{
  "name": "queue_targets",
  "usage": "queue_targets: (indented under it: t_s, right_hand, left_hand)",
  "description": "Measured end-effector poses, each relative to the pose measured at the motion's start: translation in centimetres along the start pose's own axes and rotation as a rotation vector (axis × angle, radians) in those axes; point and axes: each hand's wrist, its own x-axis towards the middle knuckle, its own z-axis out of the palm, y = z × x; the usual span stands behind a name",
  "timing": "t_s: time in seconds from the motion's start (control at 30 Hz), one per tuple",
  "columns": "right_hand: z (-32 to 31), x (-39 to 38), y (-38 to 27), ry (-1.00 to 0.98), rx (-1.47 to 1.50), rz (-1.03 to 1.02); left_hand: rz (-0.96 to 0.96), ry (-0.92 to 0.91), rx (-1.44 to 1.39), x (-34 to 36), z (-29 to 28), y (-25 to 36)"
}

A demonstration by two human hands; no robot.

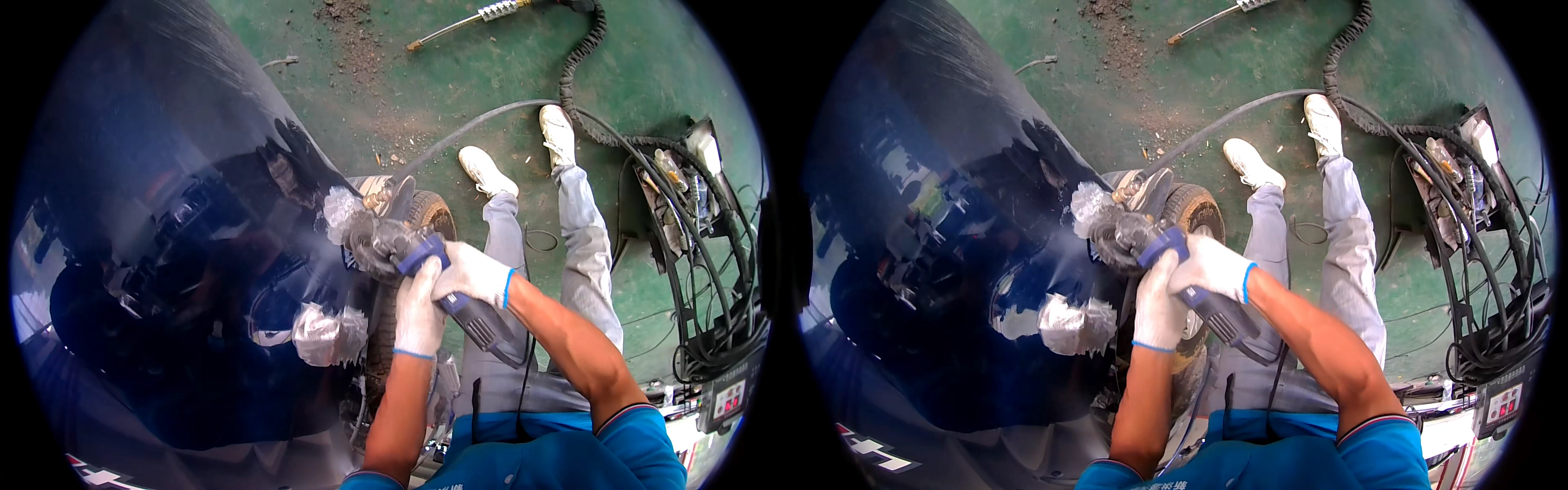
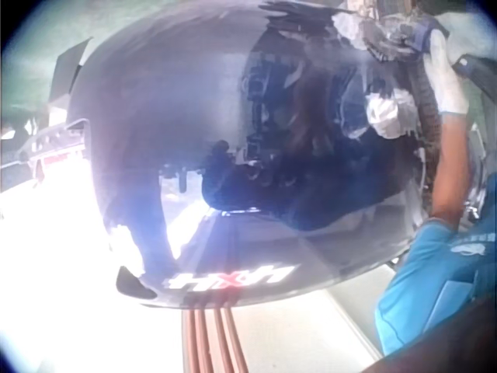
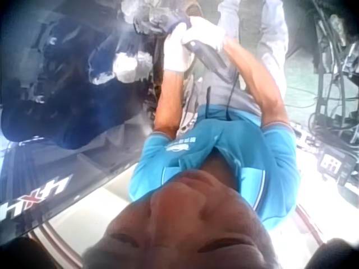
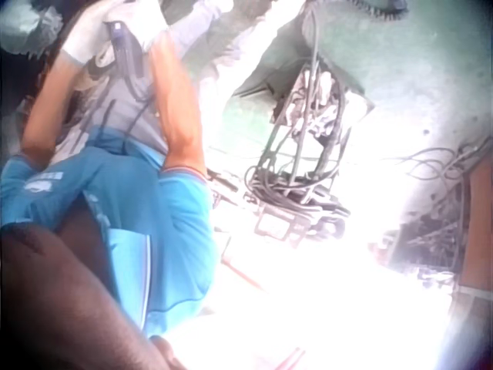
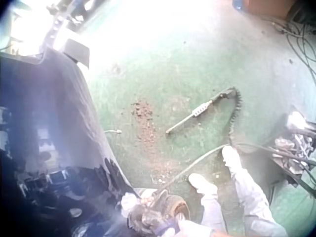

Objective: The person grinds the paint off the rear fender of a blue car using an angle grinder, then uses a hammer to tap the metal surface. Finally, they use a spot welder to weld the area, creating sparks.

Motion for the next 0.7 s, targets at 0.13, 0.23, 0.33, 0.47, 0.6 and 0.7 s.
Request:
queue_targets:
  t_s: [0.13,0.23,0.33,0.47,0.6,0.7]
  right_hand:
    - [0.2,-1.7,-2.6,-0.012,-0.067,0.024]
    - [0.9,-1.5,-2.9,0.088,0.083,-0.12]
    - [-0.1,-0.3,-4.4,0.068,0.141,-0.084]
    - [-0.1,0.6,-5.4,0.023,0.186,-0.036]
    - [0.6,-0.8,-6.3,0.102,-0.023,-0.036]
    - [-0.1,-0.8,-7.0,0.041,0.12,-0.053]
  left_hand:
    - [0.023,0.021,-0.058,-1.1,-0.1,-0.7]
    - [0.028,-0.046,-0.066,-0.2,-0.6,-0.2]
    - [-0.019,-0.131,-0.102,2.1,-1.2,1.2]
    - [0.029,-0.085,-0.121,3.5,-1.3,2.3]
    - [0.019,-0.052,-0.088,1.2,-1.7,1.5]
    - [0.684,-0.108,1.023,1.6,-2.4,2.0]
